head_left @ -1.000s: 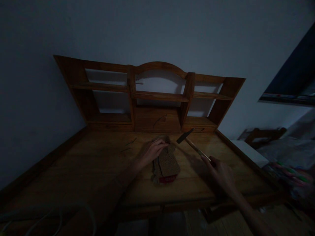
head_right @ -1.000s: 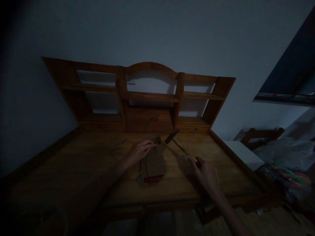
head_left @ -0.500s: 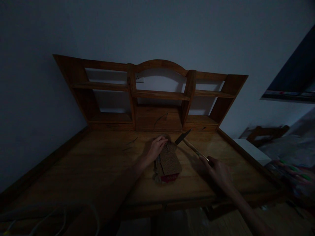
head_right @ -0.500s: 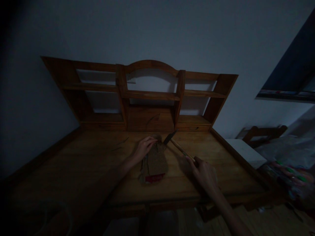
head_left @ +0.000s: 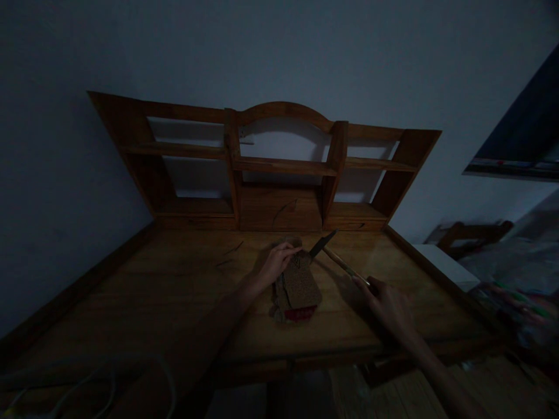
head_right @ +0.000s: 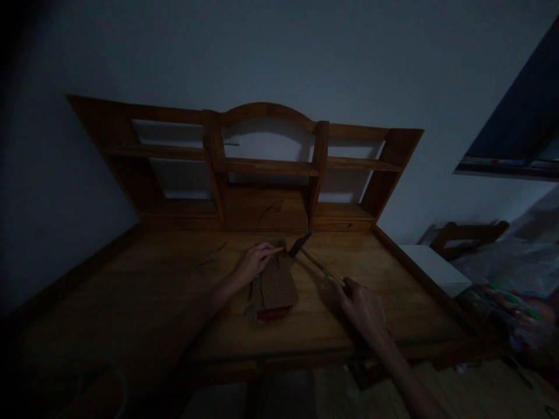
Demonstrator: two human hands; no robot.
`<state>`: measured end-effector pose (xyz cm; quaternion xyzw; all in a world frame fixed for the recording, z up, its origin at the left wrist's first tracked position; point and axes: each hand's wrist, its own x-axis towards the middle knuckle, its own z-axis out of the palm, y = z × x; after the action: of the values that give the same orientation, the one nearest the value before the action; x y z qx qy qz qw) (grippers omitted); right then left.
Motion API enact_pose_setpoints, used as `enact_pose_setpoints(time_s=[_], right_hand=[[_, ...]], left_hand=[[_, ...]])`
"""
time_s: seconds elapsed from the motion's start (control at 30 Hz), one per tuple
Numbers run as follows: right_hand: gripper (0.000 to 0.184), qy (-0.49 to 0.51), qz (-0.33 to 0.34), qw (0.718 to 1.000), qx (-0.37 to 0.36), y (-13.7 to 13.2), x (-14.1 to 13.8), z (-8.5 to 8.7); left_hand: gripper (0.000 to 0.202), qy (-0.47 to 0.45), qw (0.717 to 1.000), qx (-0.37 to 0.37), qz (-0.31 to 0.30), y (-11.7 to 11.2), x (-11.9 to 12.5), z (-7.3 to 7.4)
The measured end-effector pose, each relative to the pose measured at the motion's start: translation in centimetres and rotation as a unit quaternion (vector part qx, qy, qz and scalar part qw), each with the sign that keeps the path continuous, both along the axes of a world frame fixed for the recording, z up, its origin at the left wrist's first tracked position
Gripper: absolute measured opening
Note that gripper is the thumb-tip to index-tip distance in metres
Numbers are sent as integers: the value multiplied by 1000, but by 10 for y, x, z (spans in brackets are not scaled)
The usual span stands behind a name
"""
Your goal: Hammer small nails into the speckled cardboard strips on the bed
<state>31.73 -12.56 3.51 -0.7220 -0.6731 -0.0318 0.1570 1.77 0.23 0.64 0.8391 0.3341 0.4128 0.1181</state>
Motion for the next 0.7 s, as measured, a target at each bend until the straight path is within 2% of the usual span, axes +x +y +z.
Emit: enact_pose_setpoints(time_s=[0.27, 0.7], right_hand=[[48, 0, -1, 1000, -6, 0, 1, 1], [48, -16, -4, 1000, -10, -4, 0, 2]], left_hand=[[47, 12, 1000, -17, 2, -1, -3, 2], [45, 1, 1000, 22, 16, -5, -4, 2]])
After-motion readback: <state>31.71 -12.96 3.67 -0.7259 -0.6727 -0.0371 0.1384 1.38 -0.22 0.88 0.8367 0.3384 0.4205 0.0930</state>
